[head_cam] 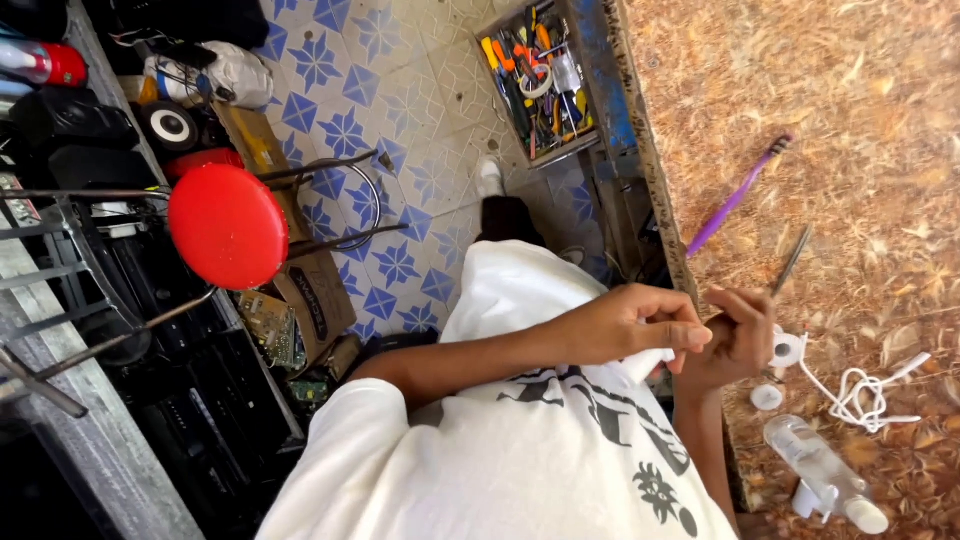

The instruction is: Disassembling and inspecting a multi-port USB wall charger to repair internal components.

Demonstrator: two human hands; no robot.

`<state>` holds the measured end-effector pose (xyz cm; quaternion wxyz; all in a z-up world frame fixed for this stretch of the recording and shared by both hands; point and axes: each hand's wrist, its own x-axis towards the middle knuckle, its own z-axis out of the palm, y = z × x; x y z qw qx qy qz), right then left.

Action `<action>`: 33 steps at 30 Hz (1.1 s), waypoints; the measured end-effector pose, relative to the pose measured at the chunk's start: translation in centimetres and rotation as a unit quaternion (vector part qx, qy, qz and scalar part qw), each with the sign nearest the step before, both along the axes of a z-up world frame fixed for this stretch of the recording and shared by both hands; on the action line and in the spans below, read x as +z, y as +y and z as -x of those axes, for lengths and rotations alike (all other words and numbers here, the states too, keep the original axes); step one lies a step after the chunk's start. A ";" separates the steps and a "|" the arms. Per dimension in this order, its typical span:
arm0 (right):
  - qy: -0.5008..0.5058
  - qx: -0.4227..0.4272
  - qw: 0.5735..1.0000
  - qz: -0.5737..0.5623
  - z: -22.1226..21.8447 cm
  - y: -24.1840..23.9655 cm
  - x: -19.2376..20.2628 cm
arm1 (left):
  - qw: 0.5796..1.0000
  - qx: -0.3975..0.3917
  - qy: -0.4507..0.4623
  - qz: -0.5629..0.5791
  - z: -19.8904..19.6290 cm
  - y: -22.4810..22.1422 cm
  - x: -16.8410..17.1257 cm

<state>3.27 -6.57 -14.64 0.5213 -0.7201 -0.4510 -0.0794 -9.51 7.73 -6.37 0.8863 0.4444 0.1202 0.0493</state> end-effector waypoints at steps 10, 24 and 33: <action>0.134 -0.040 0.971 0.193 13.3 19.5 1.3 | 0.996 -0.046 0.050 0.053 9.2 17.7 -3.4; 0.460 -0.091 0.828 0.308 29.0 33.6 -14.2 | 0.950 -0.104 0.292 0.019 18.0 46.2 -11.5; 0.500 -0.135 0.801 0.299 27.0 38.7 -21.3 | 0.921 -0.255 0.294 -0.028 13.2 48.2 -14.8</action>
